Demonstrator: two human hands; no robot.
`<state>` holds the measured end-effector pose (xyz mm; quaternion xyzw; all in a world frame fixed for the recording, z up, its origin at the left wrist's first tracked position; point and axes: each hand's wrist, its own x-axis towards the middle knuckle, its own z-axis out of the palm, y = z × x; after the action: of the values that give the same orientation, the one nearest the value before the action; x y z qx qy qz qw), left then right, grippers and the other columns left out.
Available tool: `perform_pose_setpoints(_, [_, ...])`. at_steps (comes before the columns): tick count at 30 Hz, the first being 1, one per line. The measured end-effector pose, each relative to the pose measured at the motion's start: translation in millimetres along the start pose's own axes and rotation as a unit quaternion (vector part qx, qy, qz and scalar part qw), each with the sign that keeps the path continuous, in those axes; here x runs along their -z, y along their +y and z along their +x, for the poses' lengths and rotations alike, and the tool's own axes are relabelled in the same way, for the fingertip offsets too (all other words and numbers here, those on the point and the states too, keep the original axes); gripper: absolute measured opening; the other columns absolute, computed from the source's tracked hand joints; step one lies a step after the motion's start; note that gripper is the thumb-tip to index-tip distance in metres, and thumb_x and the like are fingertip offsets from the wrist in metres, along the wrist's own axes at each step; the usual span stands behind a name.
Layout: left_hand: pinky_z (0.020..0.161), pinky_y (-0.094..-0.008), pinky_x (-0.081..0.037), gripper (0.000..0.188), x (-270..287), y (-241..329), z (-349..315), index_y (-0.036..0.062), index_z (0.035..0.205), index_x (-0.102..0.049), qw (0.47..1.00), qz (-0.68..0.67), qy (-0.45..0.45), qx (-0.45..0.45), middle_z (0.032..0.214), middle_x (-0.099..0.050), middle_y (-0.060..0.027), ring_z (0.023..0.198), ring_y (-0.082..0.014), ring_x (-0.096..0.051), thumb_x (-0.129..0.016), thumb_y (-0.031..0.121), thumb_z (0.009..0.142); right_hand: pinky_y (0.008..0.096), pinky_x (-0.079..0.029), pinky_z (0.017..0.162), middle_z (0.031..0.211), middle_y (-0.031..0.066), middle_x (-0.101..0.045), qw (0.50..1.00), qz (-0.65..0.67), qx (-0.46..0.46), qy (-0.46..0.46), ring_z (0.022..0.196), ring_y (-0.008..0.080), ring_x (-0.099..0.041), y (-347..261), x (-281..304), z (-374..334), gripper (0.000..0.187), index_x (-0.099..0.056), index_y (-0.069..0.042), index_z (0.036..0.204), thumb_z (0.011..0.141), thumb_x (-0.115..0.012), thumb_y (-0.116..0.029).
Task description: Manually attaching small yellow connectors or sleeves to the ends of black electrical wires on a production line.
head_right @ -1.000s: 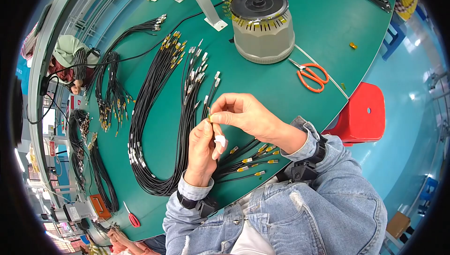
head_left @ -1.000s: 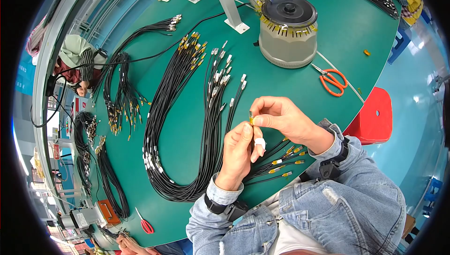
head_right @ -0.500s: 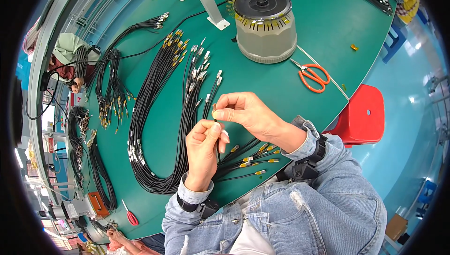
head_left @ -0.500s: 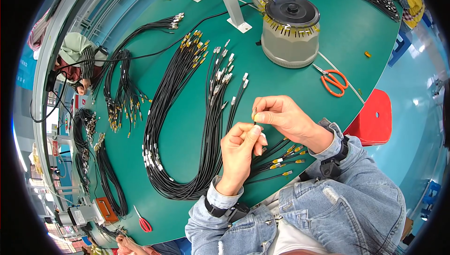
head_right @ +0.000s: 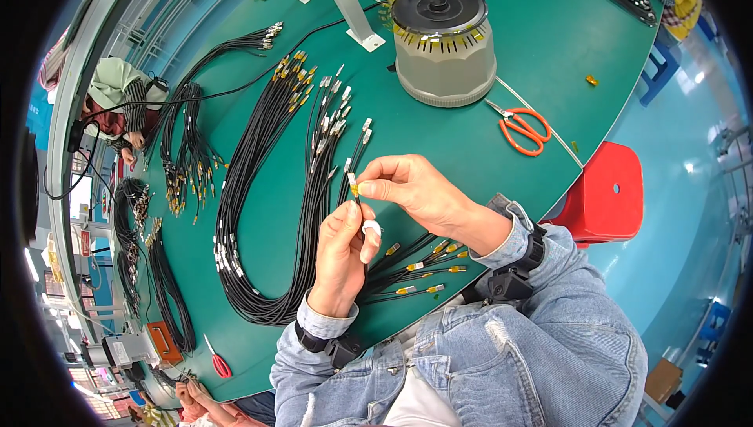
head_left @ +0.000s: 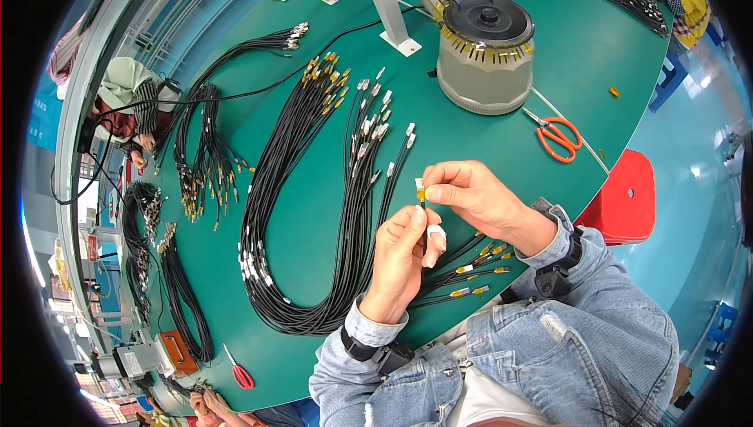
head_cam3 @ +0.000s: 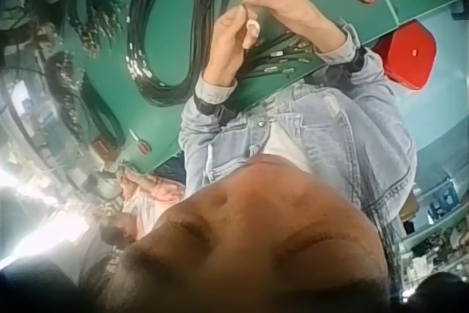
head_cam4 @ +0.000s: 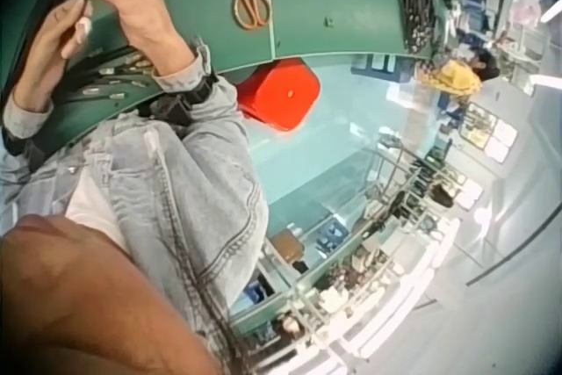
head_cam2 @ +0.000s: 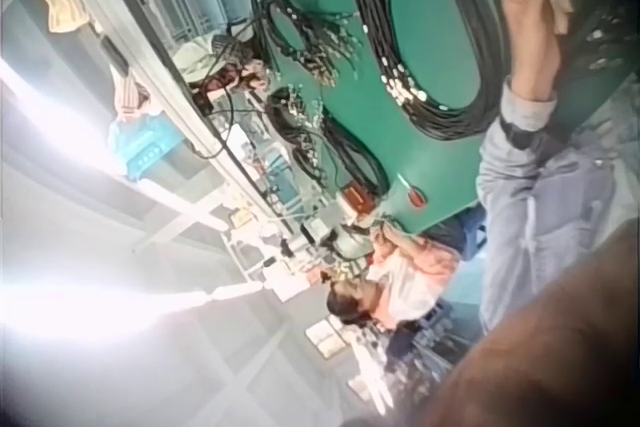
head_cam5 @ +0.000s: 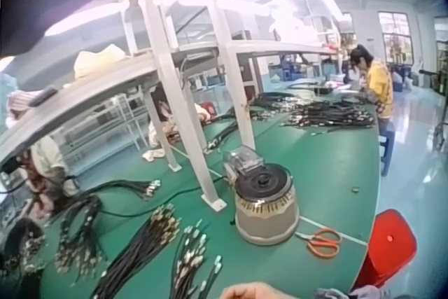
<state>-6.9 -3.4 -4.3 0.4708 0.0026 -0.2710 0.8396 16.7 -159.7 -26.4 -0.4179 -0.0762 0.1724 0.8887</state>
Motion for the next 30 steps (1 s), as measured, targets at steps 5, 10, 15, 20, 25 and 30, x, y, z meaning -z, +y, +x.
perform_pose_setpoints(5, [0.042, -0.0172, -0.031, 0.03, 6.3, 1.4, 2.3, 0.0025, 0.084, -0.055, 0.996, -0.034, -0.069, 0.052, 0.061, -0.055, -0.0052, 0.043, -0.0064, -0.042, -0.044, 0.029, 0.093, 0.0244, -0.041, 0.075, 0.086, 0.0022, -0.057, 1.0, 0.019, -0.022, -0.008, 0.08, 0.0096, -0.052, -0.3, -0.9, -0.6, 0.014, -0.059, -0.001, 0.09, 0.083, -0.061, -0.012])
perform_pose_setpoints(10, [0.042, -0.0173, -0.031, 0.031, 8.3, 0.5, 3.5, 0.0024, 0.084, -0.055, 0.991, -0.04, -0.109, 0.071, 0.061, -0.055, -0.0047, 0.044, -0.0064, -0.042, -0.045, 0.03, 0.093, 0.0242, -0.041, 0.075, 0.085, 0.0015, -0.056, 0.998, 0.009, -0.014, -0.055, 0.08, 0.0091, -0.052, 0.9, 5.0, 0.0, 0.014, -0.058, -0.001, 0.092, 0.084, -0.06, -0.013])
perform_pose_setpoints(15, [0.044, -0.0174, -0.032, 0.028, 6.8, -1.6, 5.5, 0.0026, 0.087, -0.055, 0.994, -0.027, -0.092, 0.055, 0.064, -0.056, -0.0048, 0.047, -0.0056, -0.043, -0.046, 0.029, 0.093, 0.0238, -0.041, 0.077, 0.084, 0.0006, -0.056, 0.994, 0.011, -0.028, -0.105, 0.08, 0.0087, -0.052, -8.6, 7.2, 0.2, 0.019, -0.058, -0.001, 0.097, 0.086, -0.058, -0.017])
perform_pose_setpoints(20, [0.053, -0.0224, -0.039, 0.019, 10.8, -15.4, 14.8, 0.0015, 0.088, -0.059, 0.983, 0.173, -0.007, -0.064, 0.068, -0.056, -0.0047, 0.057, -0.0102, -0.05, -0.053, 0.02, 0.089, 0.024, -0.039, 0.074, 0.089, 0.0033, -0.052, 0.999, 0.024, 0.033, 0.004, 0.078, 0.0099, -0.048, -26.8, 9.8, -0.7, 0.021, -0.057, 0.001, 0.096, 0.088, -0.054, -0.018])
perform_pose_setpoints(25, [0.062, -0.0302, -0.045, 0.01, 18.9, -33.0, 18.6, 0.0018, 0.088, -0.062, 0.759, 0.595, -0.002, -0.265, 0.073, -0.058, -0.0068, 0.068, -0.0227, -0.057, -0.058, 0.009, 0.081, 0.0225, -0.038, 0.071, 0.081, 0.001, -0.053, 0.926, -0.255, 0.205, 0.191, 0.076, 0.0087, -0.047, -59.2, 42.9, -9.2, 0.02, -0.058, 0.001, 0.098, 0.089, -0.051, -0.016])
perform_pose_setpoints(30, [0.065, -0.0345, -0.045, 0.009, 11.5, -34.7, 12.4, 0.0042, 0.084, -0.065, 0.784, 0.588, -0.11, -0.166, 0.082, -0.06, -0.0113, 0.074, -0.03, -0.058, -0.06, 0.005, 0.076, 0.0207, -0.036, 0.067, 0.075, -0.0011, -0.051, 0.864, -0.301, 0.255, 0.314, 0.071, 0.0069, -0.045, -105.9, 68.2, -8.9, 0.018, -0.06, 0.001, 0.092, 0.087, -0.053, -0.016])
